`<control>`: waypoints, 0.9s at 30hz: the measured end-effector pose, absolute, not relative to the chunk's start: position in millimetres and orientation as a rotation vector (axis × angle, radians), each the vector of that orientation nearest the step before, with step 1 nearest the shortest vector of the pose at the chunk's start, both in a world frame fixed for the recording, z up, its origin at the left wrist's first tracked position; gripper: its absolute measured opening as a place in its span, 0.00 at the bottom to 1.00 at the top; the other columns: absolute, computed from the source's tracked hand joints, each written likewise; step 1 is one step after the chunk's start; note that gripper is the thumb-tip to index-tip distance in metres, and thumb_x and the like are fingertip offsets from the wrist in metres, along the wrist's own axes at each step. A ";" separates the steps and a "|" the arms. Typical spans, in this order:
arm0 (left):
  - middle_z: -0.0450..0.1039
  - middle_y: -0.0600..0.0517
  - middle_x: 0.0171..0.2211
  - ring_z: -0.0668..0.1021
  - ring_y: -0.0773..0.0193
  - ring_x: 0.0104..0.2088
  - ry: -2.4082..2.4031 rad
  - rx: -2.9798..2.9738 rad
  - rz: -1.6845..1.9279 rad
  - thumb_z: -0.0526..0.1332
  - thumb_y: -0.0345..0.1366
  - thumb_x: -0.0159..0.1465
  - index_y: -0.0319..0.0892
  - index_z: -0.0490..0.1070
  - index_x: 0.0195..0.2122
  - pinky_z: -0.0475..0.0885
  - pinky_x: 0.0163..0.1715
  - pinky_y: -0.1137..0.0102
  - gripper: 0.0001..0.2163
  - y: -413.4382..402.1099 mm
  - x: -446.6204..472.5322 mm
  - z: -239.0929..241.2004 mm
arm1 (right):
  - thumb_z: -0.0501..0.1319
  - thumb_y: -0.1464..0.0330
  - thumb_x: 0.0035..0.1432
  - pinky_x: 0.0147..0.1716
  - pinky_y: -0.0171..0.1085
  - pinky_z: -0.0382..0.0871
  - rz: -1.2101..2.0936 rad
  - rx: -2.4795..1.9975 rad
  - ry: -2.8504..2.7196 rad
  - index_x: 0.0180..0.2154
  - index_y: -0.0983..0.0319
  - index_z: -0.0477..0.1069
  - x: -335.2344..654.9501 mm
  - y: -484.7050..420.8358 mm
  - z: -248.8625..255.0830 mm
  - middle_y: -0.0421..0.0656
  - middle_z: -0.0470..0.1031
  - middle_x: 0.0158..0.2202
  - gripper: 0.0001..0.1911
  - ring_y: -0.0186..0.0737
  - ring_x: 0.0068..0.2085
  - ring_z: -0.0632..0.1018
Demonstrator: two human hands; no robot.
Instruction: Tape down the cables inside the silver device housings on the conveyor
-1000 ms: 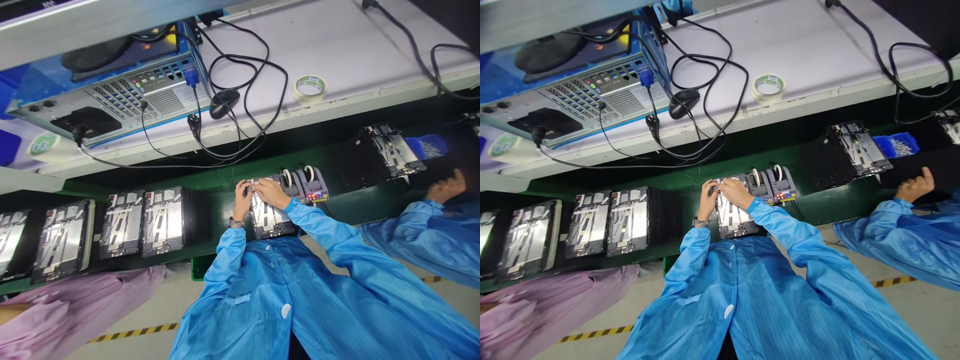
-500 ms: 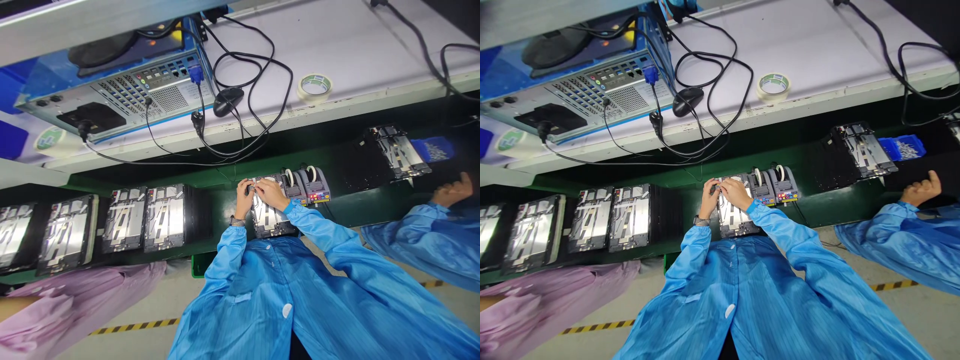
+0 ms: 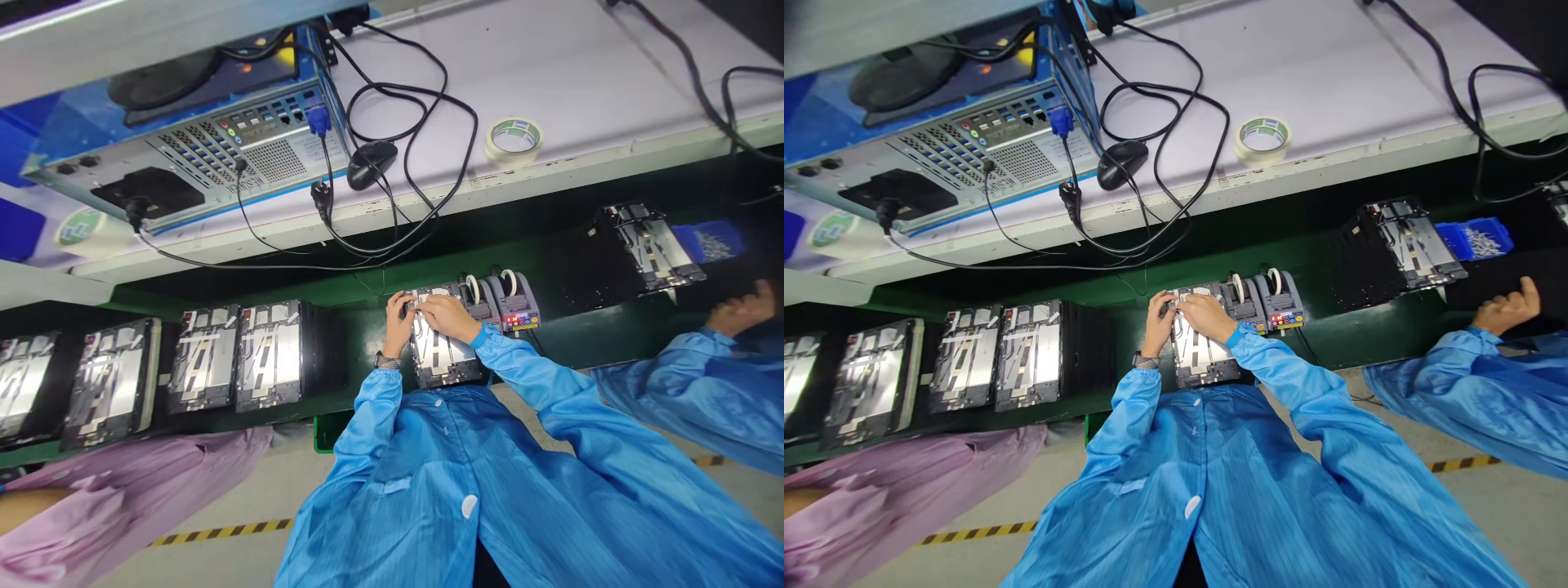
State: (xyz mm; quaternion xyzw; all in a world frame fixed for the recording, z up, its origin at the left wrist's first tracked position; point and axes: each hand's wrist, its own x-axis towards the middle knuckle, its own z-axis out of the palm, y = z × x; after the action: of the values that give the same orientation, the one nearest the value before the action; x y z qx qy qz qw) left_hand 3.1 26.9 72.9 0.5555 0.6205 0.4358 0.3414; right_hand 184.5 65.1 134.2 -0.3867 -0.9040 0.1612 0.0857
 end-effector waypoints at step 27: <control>0.72 0.45 0.57 0.75 0.52 0.59 1.488 1.575 0.986 0.70 0.42 0.63 0.48 0.73 0.51 0.70 0.58 0.57 0.16 54.4 -20.6 96.9 | 0.56 0.60 0.70 0.39 0.43 0.75 0.787 -1.548 -1.475 0.51 0.61 0.79 287.6 -10.1 116.8 0.48 0.80 0.44 0.18 0.44 0.38 0.78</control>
State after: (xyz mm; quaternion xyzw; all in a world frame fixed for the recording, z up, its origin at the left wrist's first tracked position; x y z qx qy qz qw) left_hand -20.6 54.4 96.9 0.6142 0.5805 0.3847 0.3713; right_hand 287.6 -10.1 116.8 -0.6171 -0.5880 0.3136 0.4185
